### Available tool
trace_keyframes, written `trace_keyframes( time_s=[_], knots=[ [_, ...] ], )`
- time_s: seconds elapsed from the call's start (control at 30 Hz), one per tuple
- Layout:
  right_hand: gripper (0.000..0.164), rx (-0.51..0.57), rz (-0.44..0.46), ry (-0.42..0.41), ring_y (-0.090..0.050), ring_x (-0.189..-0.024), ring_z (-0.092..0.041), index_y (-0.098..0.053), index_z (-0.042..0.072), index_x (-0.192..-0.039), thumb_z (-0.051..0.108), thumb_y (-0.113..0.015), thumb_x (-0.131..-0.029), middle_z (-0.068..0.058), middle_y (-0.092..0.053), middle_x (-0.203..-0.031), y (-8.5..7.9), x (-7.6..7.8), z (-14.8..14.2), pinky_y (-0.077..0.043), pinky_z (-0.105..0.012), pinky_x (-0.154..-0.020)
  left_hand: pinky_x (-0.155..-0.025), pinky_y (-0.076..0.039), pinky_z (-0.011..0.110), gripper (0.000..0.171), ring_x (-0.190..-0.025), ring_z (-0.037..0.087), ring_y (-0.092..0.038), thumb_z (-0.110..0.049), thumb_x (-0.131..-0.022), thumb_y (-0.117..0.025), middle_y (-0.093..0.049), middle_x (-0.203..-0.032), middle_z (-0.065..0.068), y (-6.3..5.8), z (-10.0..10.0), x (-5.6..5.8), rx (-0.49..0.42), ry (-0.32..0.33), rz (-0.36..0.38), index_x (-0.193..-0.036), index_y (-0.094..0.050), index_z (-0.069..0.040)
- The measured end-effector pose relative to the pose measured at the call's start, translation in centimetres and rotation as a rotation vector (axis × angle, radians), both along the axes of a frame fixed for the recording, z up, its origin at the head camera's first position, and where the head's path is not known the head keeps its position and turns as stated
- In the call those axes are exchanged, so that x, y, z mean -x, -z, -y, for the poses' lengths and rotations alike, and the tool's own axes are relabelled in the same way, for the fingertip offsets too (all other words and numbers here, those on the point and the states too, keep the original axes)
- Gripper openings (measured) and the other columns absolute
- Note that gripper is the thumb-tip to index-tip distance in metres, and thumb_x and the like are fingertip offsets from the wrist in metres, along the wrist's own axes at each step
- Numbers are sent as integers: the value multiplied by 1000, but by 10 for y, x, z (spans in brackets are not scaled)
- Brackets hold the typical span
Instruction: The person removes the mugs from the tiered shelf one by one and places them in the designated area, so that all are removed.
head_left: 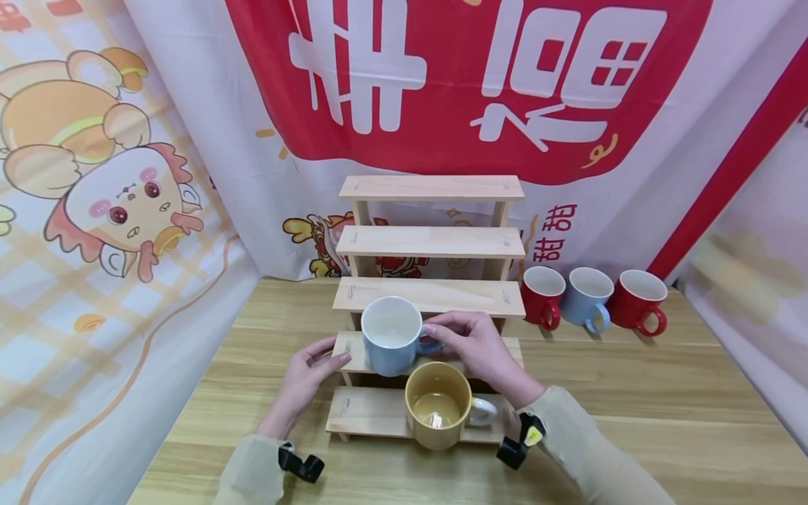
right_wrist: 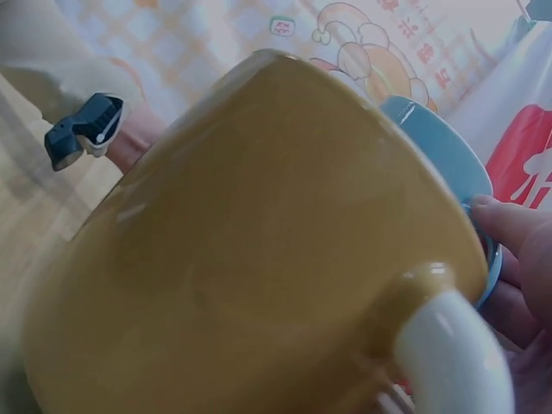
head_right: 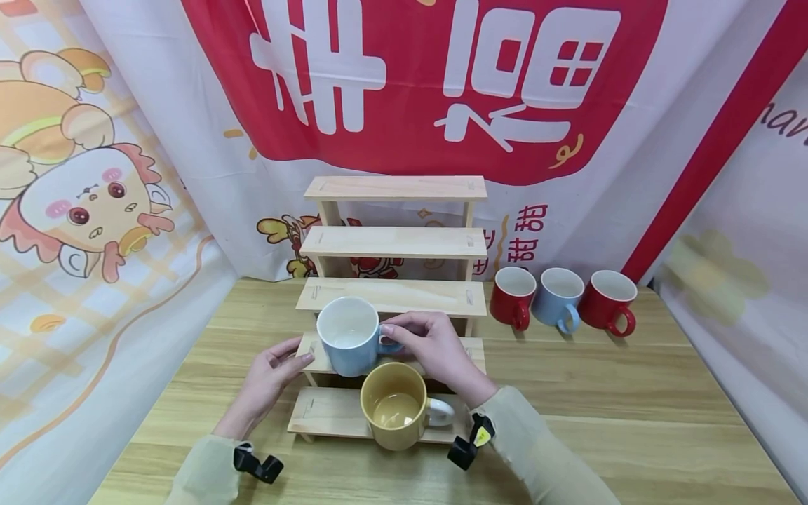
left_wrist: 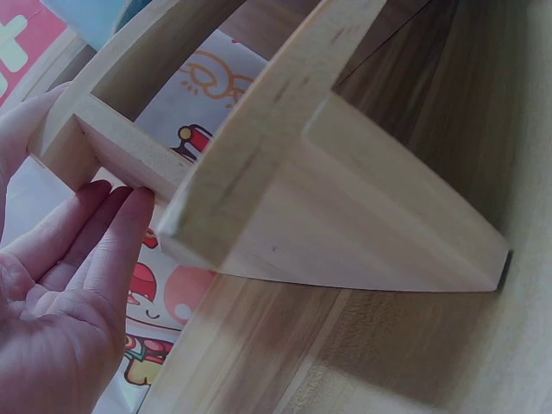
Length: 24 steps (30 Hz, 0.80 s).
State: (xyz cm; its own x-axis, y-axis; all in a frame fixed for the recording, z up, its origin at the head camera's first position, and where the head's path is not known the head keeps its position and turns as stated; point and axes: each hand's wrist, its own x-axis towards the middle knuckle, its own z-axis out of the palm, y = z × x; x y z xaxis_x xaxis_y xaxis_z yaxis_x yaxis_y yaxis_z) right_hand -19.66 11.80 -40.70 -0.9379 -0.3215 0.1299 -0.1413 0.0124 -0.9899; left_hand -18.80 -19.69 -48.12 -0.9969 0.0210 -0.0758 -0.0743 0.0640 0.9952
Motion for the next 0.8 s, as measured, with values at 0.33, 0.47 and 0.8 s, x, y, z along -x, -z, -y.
trace_keyframes(
  time_s=[0.33, 0.47, 0.8],
  knots=[
    [20, 40, -92, 8, -73, -89, -32, -72, -9, -111, 6, -67, -99, -18, -73, -103, -21, -4, -18, -63, -44, -75, -95, -54, 27, 59, -114, 23, -66, -13, -90, -79, -61, -134, 23, 0, 0, 0, -9, -3, 3, -141, -54, 3],
    [20, 46, -123, 43, -73, -87, -31, -71, -9, -111, 7, -68, -99, -19, -72, -103, -32, -8, -35, -62, -45, -75, -95, -54, 27, 58, -114, 22, -66, -11, -91, -78, -60, -135, 24, 0, 0, 0, -25, -1, 2, -141, -54, 4],
    [31, -71, -183, 225, -74, -91, -27, -70, -5, -118, 21, -66, -102, -14, -73, -106, -51, -21, -91, -62, -42, -75, -96, -53, 27, 60, -117, 24, -63, -11, -91, -78, -58, -137, 25, 0, 1, -1, -45, 11, 4, -142, -52, 4]
  ],
)
